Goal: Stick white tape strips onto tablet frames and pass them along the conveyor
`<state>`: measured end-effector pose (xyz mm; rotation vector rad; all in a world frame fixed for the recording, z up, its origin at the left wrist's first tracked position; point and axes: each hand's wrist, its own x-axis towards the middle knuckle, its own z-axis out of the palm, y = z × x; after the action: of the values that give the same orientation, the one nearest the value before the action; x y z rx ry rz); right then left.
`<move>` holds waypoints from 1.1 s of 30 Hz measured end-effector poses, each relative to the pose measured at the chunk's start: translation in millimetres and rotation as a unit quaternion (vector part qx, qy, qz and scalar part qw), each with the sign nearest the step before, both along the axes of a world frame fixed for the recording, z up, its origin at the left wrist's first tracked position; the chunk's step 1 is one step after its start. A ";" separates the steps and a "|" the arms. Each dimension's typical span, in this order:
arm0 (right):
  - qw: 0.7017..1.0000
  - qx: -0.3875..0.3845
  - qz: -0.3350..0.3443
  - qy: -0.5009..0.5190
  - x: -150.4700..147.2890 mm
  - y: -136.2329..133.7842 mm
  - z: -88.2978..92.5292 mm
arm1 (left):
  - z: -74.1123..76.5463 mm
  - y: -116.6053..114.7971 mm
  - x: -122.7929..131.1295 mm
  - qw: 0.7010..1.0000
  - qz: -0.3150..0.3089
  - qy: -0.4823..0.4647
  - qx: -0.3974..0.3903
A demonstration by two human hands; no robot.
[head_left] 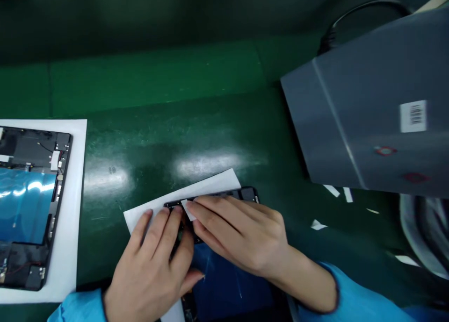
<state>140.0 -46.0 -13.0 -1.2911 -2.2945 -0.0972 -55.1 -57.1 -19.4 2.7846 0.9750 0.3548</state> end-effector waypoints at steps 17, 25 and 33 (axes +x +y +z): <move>0.999 0.005 0.006 -0.043 -0.8 -4.3 -4.9 | 2.5 -1.1 -0.5 0.999 -0.010 0.030 0.006; 0.999 0.002 0.007 -0.050 -0.8 -5.3 -4.5 | 3.2 -1.4 -0.2 1.000 -0.009 0.022 0.010; 0.998 0.001 0.005 -0.059 -1.5 -6.9 -6.8 | 2.9 -0.5 0.2 1.000 -0.006 0.019 0.003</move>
<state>138.6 -53.0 -19.8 -1.3048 -2.3989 -0.1766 -54.8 -57.6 -16.5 2.8103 0.9665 0.3048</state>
